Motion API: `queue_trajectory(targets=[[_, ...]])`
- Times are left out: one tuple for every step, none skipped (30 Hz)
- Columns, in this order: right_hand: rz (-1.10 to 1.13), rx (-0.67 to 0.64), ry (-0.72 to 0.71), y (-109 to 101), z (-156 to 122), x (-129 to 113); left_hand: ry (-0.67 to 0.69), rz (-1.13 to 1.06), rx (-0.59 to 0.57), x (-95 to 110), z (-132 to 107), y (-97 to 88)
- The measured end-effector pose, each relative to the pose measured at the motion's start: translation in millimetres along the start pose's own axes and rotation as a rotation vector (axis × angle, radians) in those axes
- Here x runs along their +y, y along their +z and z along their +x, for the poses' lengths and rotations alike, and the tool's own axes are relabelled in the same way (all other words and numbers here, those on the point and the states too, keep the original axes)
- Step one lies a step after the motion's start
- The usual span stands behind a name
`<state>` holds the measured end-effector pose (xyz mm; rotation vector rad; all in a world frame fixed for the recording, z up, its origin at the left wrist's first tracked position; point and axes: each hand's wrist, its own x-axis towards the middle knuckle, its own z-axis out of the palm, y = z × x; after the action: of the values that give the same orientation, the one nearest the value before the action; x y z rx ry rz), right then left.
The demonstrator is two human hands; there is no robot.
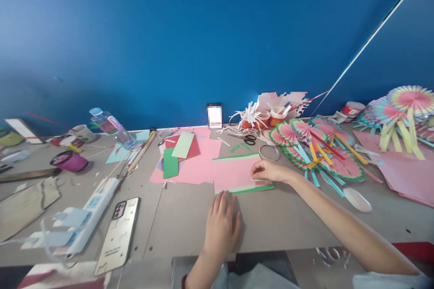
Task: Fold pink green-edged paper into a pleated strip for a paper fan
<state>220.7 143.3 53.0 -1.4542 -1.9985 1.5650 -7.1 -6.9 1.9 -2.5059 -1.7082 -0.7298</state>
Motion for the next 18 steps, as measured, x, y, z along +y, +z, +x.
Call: queue_trajectory(targets=[[-0.028,-0.04,0.011,1,1,5,0.022,-0.025,-0.018,3,4,0.2],[-0.055,-0.062,0.008,2,2,10,0.035,-0.047,-0.041,7,8,0.7],[-0.078,-0.079,-0.002,3,3,14,0.043,-0.067,-0.066,11,13,1.3],[-0.103,-0.083,-0.014,4,4,17,0.053,-0.083,-0.092,16,18,2.2],[-0.124,-0.077,-0.024,4,4,19,0.056,-0.095,-0.126,20,22,3.5],[-0.14,-0.064,-0.029,4,4,20,0.062,-0.097,-0.149,23,27,5.1],[-0.151,-0.046,-0.026,5,4,20,0.07,-0.094,-0.163,27,30,7.2],[-0.154,-0.03,-0.017,5,3,19,0.07,-0.083,-0.177,30,33,9.7],[-0.153,-0.016,-0.004,5,2,17,0.071,-0.067,-0.182,32,35,12.4],[-0.149,-0.006,0.01,6,2,15,0.069,-0.049,-0.181,34,37,15.2],[-0.147,0.002,0.022,6,1,14,0.065,-0.032,-0.177,36,37,17.9],[-0.149,0.009,0.031,7,1,12,0.062,-0.017,-0.17,37,38,20.5],[-0.154,0.017,0.037,8,0,11,0.06,-0.006,-0.164,38,37,22.7],[-0.16,0.028,0.039,9,0,11,0.06,0.002,-0.158,38,37,24.5],[-0.167,0.039,0.04,9,0,11,0.062,0.009,-0.153,39,37,25.8],[-0.174,0.049,0.042,10,1,11,0.064,0.015,-0.147,39,37,26.8],[-0.181,0.056,0.044,11,1,11,0.066,0.02,-0.139,39,37,27.3],[-0.187,0.06,0.047,11,1,11,0.067,0.025,-0.132,39,36,27.6]])
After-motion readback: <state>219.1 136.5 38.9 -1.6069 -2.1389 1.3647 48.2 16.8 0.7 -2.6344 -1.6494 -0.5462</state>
